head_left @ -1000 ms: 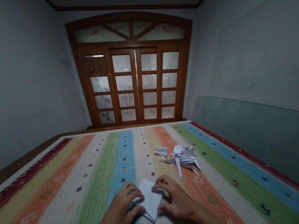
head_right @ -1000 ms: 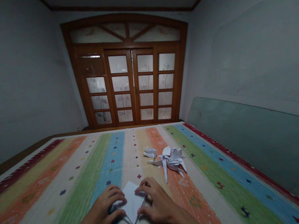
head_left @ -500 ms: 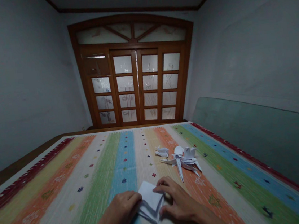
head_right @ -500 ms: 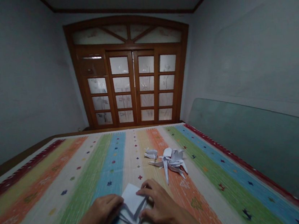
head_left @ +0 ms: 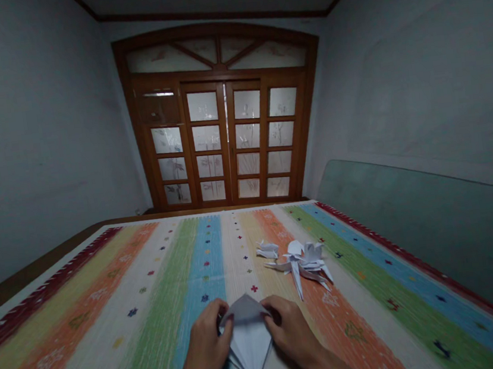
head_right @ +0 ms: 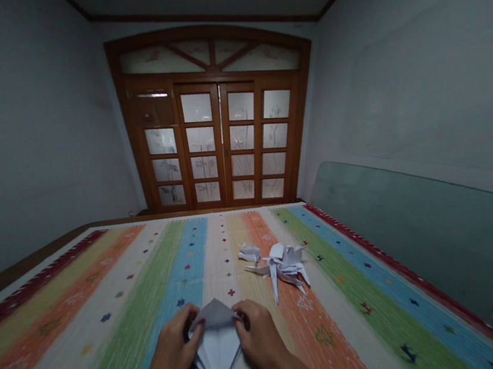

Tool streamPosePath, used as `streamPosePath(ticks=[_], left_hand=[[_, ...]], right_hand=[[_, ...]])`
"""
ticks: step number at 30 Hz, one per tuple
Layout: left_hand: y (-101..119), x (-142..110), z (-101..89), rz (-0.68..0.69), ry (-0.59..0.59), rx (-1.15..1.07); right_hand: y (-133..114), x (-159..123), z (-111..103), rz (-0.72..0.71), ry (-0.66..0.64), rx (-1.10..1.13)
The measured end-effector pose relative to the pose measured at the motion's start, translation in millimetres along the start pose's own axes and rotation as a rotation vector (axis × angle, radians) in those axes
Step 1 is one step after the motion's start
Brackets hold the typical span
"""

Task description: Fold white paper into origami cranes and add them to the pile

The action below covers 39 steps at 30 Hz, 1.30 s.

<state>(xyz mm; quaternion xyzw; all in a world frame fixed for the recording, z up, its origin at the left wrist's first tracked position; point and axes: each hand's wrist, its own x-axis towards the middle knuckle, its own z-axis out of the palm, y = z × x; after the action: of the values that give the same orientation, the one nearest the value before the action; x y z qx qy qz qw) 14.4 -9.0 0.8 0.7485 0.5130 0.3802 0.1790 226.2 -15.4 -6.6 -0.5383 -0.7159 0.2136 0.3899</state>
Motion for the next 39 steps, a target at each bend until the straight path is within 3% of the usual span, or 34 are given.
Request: streamPosePath(ticks=[19, 26, 39], left_hand=[[-2, 0, 8.7, -0.074, -0.022, 0.080], [-10, -2, 9.5, -0.008, 0.048, 0.161], [12, -3, 3.4, -0.153, -0.138, 0.376]], right_hand=[[-12, -4, 13, 0.032, 0.049, -0.056], [-9, -6, 16, -0.012, 0.043, -0.092], [-10, -6, 22, -0.028, 0.117, -0.034]])
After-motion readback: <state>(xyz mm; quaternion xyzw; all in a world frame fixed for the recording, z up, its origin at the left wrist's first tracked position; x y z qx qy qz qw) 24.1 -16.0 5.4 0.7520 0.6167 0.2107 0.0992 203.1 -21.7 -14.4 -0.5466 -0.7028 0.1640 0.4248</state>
